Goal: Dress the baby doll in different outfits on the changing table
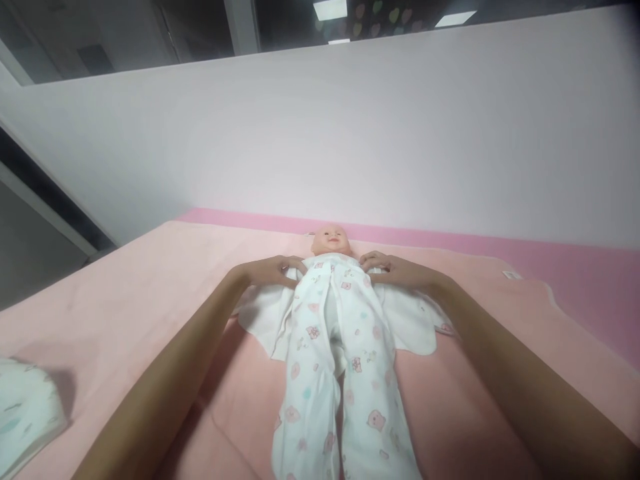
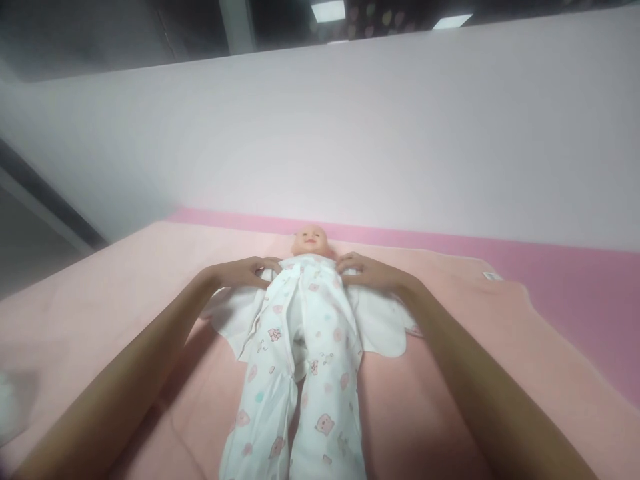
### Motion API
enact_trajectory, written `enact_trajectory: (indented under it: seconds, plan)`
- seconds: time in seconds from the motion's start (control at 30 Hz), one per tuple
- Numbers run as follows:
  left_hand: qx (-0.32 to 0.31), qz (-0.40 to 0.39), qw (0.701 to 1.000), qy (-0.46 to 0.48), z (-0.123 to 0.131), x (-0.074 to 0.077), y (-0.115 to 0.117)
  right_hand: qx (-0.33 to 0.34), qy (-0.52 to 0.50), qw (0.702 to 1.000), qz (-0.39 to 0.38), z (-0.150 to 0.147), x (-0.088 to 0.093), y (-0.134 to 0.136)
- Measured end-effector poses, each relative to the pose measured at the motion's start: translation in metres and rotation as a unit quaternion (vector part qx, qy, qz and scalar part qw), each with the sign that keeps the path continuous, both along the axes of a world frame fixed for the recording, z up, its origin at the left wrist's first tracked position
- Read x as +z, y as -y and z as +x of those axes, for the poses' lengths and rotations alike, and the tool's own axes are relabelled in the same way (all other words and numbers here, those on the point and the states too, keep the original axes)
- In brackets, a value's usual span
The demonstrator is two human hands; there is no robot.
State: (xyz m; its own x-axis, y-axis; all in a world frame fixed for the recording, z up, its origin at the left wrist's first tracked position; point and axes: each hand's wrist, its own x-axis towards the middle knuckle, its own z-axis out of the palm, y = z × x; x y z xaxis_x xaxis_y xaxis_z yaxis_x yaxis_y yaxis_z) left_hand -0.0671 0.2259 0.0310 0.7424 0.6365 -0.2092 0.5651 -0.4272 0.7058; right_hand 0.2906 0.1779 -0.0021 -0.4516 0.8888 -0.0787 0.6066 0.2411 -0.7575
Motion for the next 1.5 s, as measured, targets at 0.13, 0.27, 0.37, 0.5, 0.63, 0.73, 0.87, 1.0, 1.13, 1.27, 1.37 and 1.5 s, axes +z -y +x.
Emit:
enact_trajectory:
  seconds: [0.13, 0.27, 0.37, 0.5, 0.63, 0.73, 0.87, 1.0, 1.13, 1.27, 1.37, 1.5]
  plan:
    - [0.004, 0.003, 1.0, 0.013, 0.003, -0.003, 0.001, 0.023, 0.028, 0.999, 0.015, 0.003, 0.006, 0.002]
    - [0.032, -0.033, 0.999, 0.027, -0.002, -0.002, 0.003, 0.006, 0.033, 0.999, 0.024, 0.004, 0.009, 0.006]
    - [0.042, -0.051, 0.997, 0.048, -0.005, -0.002, 0.004, -0.014, 0.032, 0.999, 0.02, 0.005, 0.007, 0.007]
    - [0.055, -0.016, 0.998, 0.033, 0.0, -0.004, 0.01, -0.024, 0.027, 0.998, 0.045, 0.003, 0.007, 0.005]
    - [0.167, 0.185, 0.967, 0.044, 0.006, -0.008, 0.041, -0.099, 0.047, 0.98, 0.165, -0.009, 0.022, 0.029]
    - [0.225, 0.355, 0.905, 0.059, 0.0, -0.005, 0.094, -0.137, 0.049, 0.94, 0.31, -0.028, 0.042, 0.087]
    - [0.169, 0.365, 0.916, 0.015, -0.022, 0.003, 0.191, -0.067, 0.035, 0.95, 0.304, -0.064, 0.054, 0.198]
    - [0.101, 0.284, 0.953, -0.032, -0.036, -0.008, 0.268, 0.049, 0.082, 0.96, 0.265, -0.101, 0.035, 0.282]
    - [0.13, 0.264, 0.955, -0.031, -0.031, -0.03, 0.296, 0.049, 0.106, 0.952, 0.283, -0.128, 0.005, 0.303]
    - [0.162, 0.291, 0.942, -0.024, -0.017, -0.044, 0.298, 0.024, 0.11, 0.942, 0.316, -0.14, -0.014, 0.295]
    - [0.186, 0.296, 0.937, -0.014, -0.01, -0.05, 0.297, 0.013, 0.113, 0.938, 0.326, -0.146, -0.021, 0.292]
    - [0.241, 0.237, 0.941, 0.032, -0.008, -0.054, 0.299, -0.023, 0.085, 0.94, 0.33, -0.156, -0.025, 0.296]
